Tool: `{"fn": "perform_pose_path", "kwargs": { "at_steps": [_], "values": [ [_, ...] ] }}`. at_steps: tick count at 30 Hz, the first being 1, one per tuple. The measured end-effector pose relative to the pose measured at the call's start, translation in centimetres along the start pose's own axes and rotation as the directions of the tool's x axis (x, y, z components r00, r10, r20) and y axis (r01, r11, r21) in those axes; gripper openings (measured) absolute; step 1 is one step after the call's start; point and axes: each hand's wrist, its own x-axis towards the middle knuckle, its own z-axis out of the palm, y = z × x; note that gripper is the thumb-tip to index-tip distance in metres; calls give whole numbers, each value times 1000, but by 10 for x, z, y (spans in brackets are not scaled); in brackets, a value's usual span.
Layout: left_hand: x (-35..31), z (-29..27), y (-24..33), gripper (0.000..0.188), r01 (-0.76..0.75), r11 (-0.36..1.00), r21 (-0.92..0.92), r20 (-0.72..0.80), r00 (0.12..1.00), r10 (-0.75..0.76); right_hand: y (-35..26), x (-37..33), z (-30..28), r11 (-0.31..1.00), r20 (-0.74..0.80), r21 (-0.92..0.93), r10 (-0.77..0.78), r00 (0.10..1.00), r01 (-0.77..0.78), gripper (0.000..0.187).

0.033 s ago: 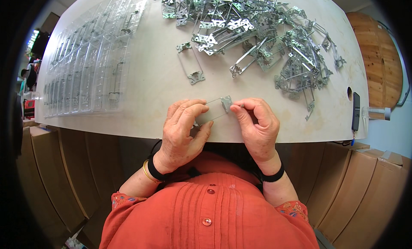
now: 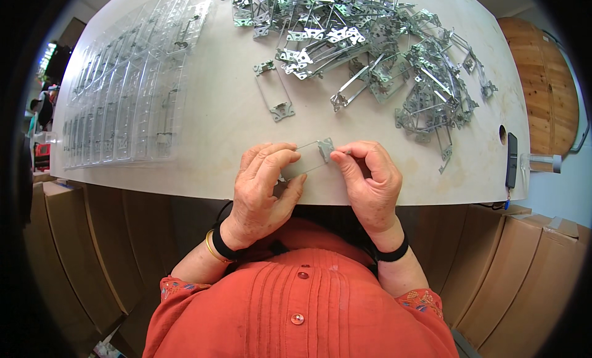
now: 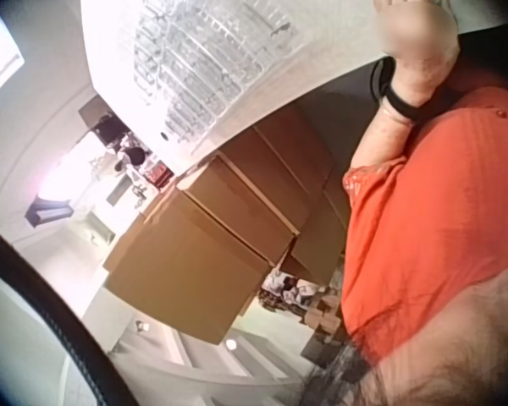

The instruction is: The person repeatedly picks up small metal brackets and clear plastic strips from a table, inserts the strips into the brackets, and places the assembled units into a clear plastic tray. The process is repeated for multiple units throughout the clip.

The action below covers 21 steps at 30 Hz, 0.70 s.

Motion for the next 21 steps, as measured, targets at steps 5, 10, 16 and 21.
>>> {"fn": "perform_pose_path", "kwargs": {
  "at_steps": [5, 10, 16, 21],
  "values": [
    [0, 0, 0, 43, -1, 1000, 6, 0, 1000, 1, -3, 2, 1, 1000, 2, -18, -1, 1000, 1, 11],
    [0, 0, 0, 42, 0, 1000, 6, 4, 1000, 0, -4, 2, 0, 1000, 2, -29, -9, 1000, 9, 11],
    [0, 0, 0, 42, -6, 1000, -4, 4, 1000, 6, -3, 1, 0, 1000, 4, -9, 13, 1000, -13, 12],
    [0, 0, 0, 42, -7, 1000, -1, 5, 1000, 7, -4, 2, 1, 1000, 10, -20, -4, 1000, 5, 12]
  ]
}}
